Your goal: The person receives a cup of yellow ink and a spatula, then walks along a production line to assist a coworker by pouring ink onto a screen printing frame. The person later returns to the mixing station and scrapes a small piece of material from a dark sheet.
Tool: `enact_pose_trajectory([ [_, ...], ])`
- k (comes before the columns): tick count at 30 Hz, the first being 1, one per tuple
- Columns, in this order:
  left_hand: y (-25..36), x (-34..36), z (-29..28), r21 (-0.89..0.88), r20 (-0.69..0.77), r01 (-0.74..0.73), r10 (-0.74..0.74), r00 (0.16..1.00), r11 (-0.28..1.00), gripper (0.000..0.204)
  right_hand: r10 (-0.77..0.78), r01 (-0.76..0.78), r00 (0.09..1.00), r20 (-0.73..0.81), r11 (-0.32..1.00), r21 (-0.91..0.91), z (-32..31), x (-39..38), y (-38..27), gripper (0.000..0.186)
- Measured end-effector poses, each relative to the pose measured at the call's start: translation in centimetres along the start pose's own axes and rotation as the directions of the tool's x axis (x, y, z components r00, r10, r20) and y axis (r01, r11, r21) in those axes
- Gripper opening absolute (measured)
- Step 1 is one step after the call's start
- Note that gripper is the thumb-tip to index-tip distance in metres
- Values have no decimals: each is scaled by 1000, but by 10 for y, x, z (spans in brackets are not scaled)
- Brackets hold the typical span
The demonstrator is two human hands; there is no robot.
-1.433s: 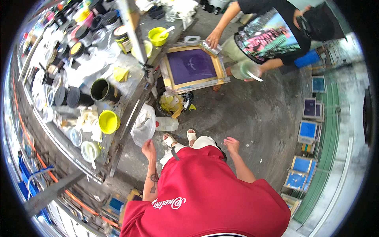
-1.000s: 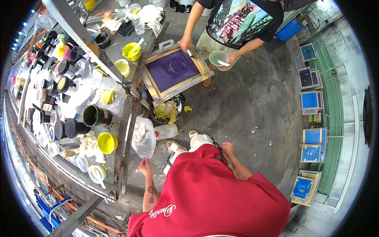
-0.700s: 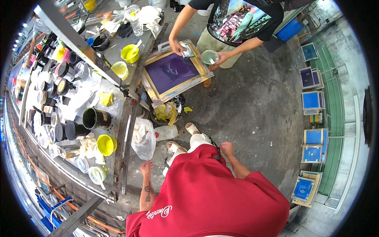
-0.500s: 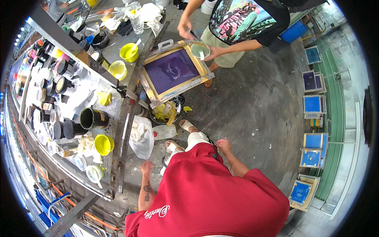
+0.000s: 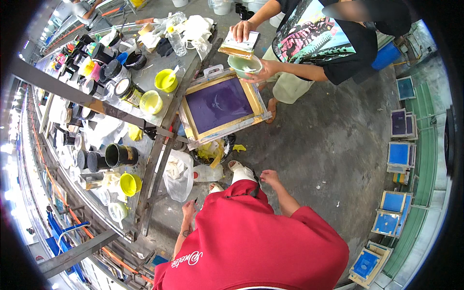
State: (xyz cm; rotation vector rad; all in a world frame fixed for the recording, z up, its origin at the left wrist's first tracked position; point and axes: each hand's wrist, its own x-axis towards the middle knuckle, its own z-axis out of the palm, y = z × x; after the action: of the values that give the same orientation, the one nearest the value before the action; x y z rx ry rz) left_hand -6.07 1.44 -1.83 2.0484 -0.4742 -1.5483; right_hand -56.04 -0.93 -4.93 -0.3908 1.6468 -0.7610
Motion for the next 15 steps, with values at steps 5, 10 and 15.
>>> enact_pose_trajectory([
  [5, 14, 10, 17, -23, 87, -183, 184, 979, 983, 34, 8, -9, 999, 47, 1000, 25, -13, 8, 1, 27],
  [10, 38, -9, 42, 1, 33, -120, 120, 992, 993, 37, 25, -21, 994, 104, 999, -34, -39, 16, 23, 17],
  [15, -3, -10, 39, 24, 29, -99, 98, 995, 995, 36, 133, -142, 981, 144, 988, 58, -60, 14, 51, 19],
])
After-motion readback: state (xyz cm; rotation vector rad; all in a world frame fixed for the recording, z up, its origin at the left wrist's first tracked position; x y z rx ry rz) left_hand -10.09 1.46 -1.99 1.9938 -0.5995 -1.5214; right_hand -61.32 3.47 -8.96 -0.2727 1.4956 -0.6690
